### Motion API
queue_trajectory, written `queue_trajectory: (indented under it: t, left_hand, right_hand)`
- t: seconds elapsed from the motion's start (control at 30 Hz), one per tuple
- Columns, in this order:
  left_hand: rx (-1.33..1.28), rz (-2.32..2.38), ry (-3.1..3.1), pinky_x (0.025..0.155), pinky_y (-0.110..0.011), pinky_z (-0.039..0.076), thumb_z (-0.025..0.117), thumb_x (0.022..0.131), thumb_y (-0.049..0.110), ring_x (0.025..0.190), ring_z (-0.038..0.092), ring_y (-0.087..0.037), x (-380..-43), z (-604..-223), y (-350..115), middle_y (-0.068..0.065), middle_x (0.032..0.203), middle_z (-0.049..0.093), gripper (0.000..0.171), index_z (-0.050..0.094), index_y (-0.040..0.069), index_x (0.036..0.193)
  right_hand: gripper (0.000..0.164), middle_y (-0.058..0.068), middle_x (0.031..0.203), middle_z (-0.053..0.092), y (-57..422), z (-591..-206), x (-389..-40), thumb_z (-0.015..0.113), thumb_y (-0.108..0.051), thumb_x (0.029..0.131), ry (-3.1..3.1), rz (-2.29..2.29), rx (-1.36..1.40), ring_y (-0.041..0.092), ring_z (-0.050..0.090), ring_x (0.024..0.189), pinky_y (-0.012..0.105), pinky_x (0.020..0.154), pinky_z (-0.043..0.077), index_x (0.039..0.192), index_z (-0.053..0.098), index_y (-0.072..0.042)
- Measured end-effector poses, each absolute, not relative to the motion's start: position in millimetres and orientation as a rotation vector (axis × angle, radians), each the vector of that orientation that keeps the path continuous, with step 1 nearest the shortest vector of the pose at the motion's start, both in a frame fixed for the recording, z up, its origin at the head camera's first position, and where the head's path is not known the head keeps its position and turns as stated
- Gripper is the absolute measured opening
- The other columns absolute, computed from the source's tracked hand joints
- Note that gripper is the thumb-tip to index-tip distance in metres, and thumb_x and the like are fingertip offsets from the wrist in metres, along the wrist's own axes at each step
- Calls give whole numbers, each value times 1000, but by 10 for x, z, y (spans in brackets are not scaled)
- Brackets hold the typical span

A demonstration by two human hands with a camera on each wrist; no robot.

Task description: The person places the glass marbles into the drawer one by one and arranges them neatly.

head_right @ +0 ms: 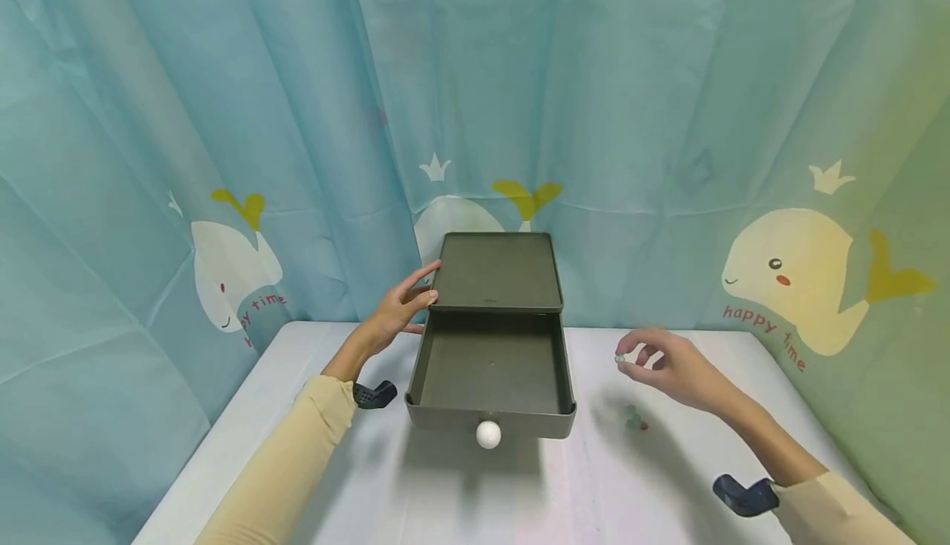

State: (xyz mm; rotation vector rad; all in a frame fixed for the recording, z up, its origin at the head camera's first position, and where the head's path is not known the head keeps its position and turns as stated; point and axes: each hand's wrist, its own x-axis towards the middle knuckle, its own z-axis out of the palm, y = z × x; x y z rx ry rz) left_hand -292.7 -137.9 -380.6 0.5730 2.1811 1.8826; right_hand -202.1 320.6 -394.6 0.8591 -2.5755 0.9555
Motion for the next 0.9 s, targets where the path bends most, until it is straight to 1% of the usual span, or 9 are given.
queue_trajectory:
  t: [0.13, 0.3, 0.5, 0.57, 0.77, 0.9]
  left_hand:
    - [574, 1883, 2181, 95, -57, 55, 61, 103, 33, 149, 36, -31, -2919, -3804, -1379, -14, 165, 31, 62, 36, 39, 160]
    - [576, 1880, 2188, 95, -58, 54, 60, 104, 31, 149, 36, -32, -2917, -3806, -1380, -15, 165, 30, 62, 35, 37, 161]
    - [560, 1874, 2200, 95, -58, 54, 61, 103, 33, 147, 39, -31, -2920, -3803, -1376, -13, 164, 33, 62, 37, 40, 159]
    - [558, 1873, 2202, 95, -58, 54, 61, 103, 34, 147, 39, -32, -2919, -3803, -1375, -13, 164, 33, 62, 37, 40, 159]
    - [564, 1869, 2204, 95, -58, 54, 61, 103, 34, 147, 39, -33, -2917, -3800, -1374, -14, 164, 32, 63, 36, 39, 160]
    - [561, 1870, 2201, 96, -58, 54, 61, 103, 33, 146, 40, -34, -2918, -3802, -1372, -14, 164, 32, 62, 37, 40, 159]
  right_hand:
    - [23, -8, 94, 67, 3164, -3808, -1998, 80, -7, 89, -2603, 996, 832, 7, 62, 79, 22, 67, 54, 103, 71, -23]
    - [19, -3, 93, 68, 3118, -3657, -1977, 77, -6, 91, -2599, 1073, 834, 10, 64, 79, 20, 70, 53, 105, 71, -18]
    - [20, 4, 93, 68, 3069, -3502, -1972, 75, 0, 91, -2529, 1111, 893, 10, 65, 80, 18, 70, 52, 105, 71, -14]
    - [21, 4, 94, 68, 3049, -3463, -1977, 75, 2, 90, -2511, 1133, 899, 10, 64, 81, 18, 71, 53, 104, 71, -13]
    - [24, -2, 96, 67, 3013, -3403, -1989, 77, 2, 89, -2490, 1113, 901, 10, 63, 83, 17, 72, 53, 104, 71, -16]
    - [24, -3, 97, 66, 2997, -3364, -1992, 77, 3, 89, -2479, 1097, 926, 9, 62, 83, 17, 73, 53, 104, 71, -15]
